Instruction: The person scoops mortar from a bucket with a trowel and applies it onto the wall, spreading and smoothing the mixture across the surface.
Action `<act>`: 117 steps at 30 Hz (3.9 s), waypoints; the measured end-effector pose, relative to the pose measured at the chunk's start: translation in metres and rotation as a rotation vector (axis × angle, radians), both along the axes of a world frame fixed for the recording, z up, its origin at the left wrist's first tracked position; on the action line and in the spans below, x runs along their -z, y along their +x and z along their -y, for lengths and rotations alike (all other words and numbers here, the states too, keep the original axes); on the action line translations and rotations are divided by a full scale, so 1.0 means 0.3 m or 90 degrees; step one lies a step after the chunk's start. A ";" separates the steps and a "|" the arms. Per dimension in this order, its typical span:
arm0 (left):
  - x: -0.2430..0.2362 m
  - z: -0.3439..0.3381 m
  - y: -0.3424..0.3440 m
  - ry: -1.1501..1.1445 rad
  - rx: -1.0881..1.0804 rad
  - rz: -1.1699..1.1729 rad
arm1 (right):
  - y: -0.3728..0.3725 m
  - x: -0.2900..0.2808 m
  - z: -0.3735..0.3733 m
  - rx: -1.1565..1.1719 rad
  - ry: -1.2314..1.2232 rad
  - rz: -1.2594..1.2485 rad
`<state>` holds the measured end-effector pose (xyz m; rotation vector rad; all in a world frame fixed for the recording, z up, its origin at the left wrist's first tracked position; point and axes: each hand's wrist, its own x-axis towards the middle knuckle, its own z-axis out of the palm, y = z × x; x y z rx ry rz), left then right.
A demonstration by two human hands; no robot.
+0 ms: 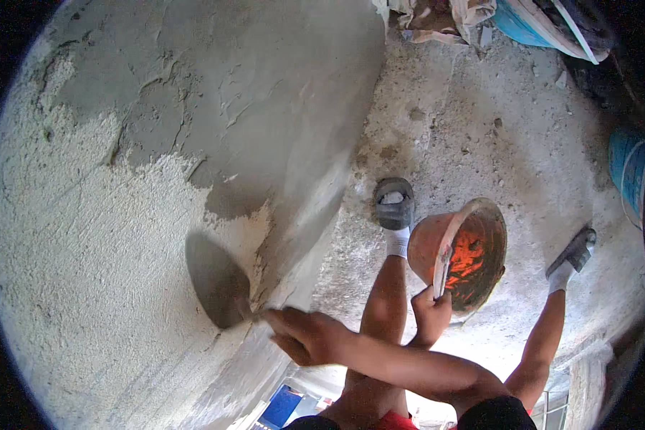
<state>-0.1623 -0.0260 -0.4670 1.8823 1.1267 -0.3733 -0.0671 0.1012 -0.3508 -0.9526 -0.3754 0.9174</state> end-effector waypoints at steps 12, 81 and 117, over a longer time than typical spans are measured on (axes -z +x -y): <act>0.082 0.083 -0.019 -0.032 -0.130 0.138 | 0.203 -0.110 1.427 0.148 -0.694 -0.104; -2.401 0.209 -0.322 0.186 0.014 0.683 | 0.112 -2.048 1.591 -0.393 -0.493 0.557; -2.214 0.535 0.069 0.200 -0.193 0.583 | 0.631 -1.929 2.193 -0.413 -0.134 -0.104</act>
